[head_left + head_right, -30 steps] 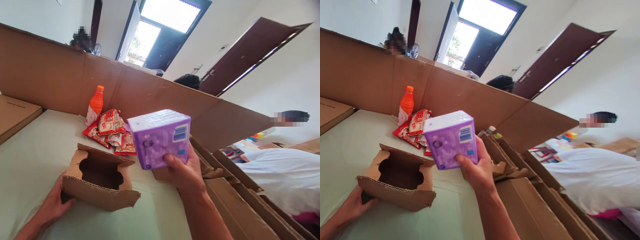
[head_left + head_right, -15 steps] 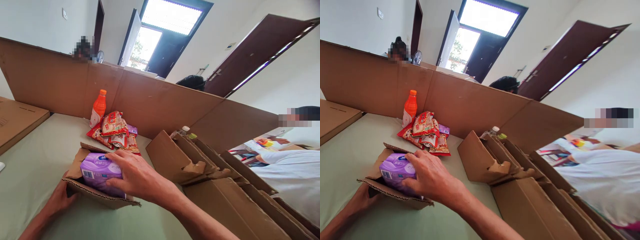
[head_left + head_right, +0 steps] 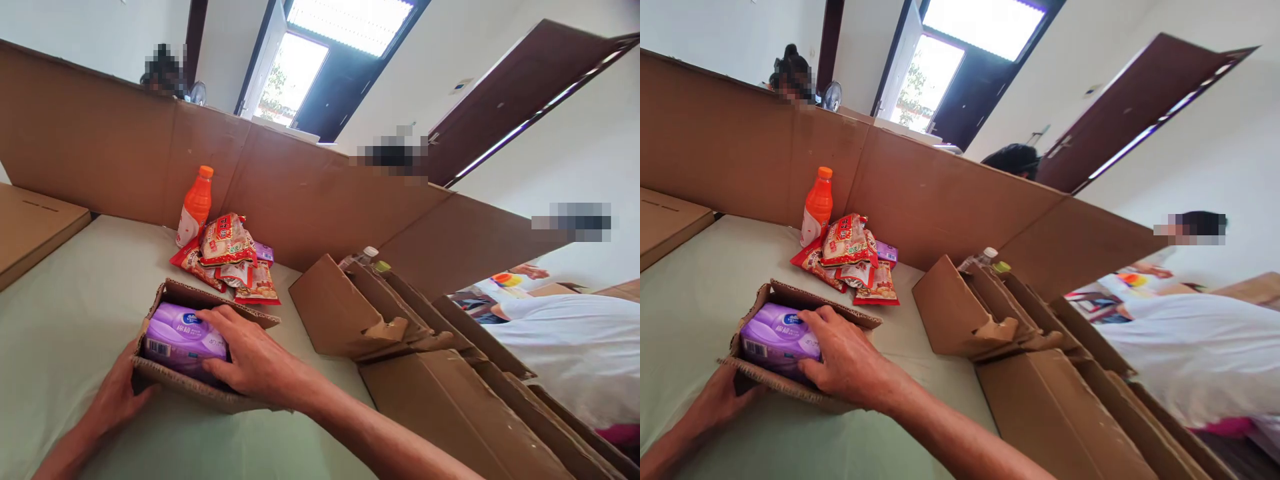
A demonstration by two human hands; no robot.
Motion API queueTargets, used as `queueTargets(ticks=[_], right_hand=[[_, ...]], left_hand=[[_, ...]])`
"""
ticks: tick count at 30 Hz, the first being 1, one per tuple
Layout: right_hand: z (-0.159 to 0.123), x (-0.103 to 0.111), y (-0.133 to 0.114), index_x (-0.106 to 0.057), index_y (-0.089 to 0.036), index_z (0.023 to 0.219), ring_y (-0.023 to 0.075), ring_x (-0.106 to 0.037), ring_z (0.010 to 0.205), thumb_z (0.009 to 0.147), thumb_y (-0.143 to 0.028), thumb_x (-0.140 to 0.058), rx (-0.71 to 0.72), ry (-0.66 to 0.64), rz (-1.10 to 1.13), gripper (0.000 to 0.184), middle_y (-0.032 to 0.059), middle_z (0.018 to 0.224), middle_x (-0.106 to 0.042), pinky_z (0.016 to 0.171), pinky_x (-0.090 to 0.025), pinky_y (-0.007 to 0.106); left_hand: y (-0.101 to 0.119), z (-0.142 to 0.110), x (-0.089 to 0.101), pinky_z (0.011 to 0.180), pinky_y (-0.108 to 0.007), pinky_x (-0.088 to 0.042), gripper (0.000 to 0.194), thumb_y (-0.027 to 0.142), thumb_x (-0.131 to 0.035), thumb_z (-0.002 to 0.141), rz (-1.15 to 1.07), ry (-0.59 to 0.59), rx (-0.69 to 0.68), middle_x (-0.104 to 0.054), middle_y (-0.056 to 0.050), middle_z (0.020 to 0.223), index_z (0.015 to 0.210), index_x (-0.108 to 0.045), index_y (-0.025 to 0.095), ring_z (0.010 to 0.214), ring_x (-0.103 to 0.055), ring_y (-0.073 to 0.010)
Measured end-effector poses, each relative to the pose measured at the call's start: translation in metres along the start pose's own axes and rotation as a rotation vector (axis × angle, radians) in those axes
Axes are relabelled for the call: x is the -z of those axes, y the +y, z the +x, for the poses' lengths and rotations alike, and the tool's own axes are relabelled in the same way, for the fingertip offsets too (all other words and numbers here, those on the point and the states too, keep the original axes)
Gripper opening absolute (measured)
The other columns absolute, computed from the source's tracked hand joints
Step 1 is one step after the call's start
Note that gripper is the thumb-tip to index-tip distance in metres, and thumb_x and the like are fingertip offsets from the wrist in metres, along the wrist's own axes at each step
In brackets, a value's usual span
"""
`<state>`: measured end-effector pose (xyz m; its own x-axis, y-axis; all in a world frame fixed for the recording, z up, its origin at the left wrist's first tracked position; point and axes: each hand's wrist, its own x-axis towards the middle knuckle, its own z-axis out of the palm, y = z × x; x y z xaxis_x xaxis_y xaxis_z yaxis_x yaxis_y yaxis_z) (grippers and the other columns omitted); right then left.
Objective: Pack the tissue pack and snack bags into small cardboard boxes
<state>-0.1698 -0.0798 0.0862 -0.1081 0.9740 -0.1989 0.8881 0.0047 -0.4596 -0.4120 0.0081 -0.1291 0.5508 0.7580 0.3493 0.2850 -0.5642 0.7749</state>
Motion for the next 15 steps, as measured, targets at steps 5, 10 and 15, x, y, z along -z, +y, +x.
queueTargets(ticks=[5,10,15], right_hand=[[0.0051,-0.0057,0.0096,-0.053,-0.017,0.142,0.0282,-0.057,0.123,0.085,-0.013,-0.061,-0.030,-0.100,-0.093,0.058,0.0141,0.133,-0.058,0.103,-0.044,0.042],[0.0057,-0.0064,0.0070,-0.051,-0.014,0.143,0.0317,-0.061,0.117,0.085,-0.018,-0.066,-0.047,-0.111,-0.320,0.060,0.0172,0.134,-0.060,0.096,-0.048,0.043],[0.0108,-0.0116,0.0133,-0.061,-0.009,0.127,0.0331,-0.070,0.098,0.080,-0.015,-0.067,0.011,-0.162,-0.593,0.048,0.0185,0.109,-0.073,0.084,-0.050,0.041]], left_hand=[[-0.0025,-0.0031,-0.0008,0.107,-0.050,-0.054,0.062,0.035,-0.063,0.088,0.063,-0.010,-0.045,-0.062,-0.011,0.144,0.147,-0.048,0.026,0.130,-0.061,-0.0330],[-0.0056,-0.0044,-0.0007,0.105,-0.046,-0.055,0.057,0.036,-0.062,0.089,0.142,-0.012,-0.051,-0.065,-0.009,0.140,0.144,-0.051,0.027,0.126,-0.064,-0.0314],[-0.0020,0.0004,0.0022,0.100,-0.040,-0.058,0.047,0.036,-0.060,0.091,0.175,0.008,-0.126,-0.071,-0.007,0.131,0.137,-0.056,0.027,0.117,-0.069,-0.0282]])
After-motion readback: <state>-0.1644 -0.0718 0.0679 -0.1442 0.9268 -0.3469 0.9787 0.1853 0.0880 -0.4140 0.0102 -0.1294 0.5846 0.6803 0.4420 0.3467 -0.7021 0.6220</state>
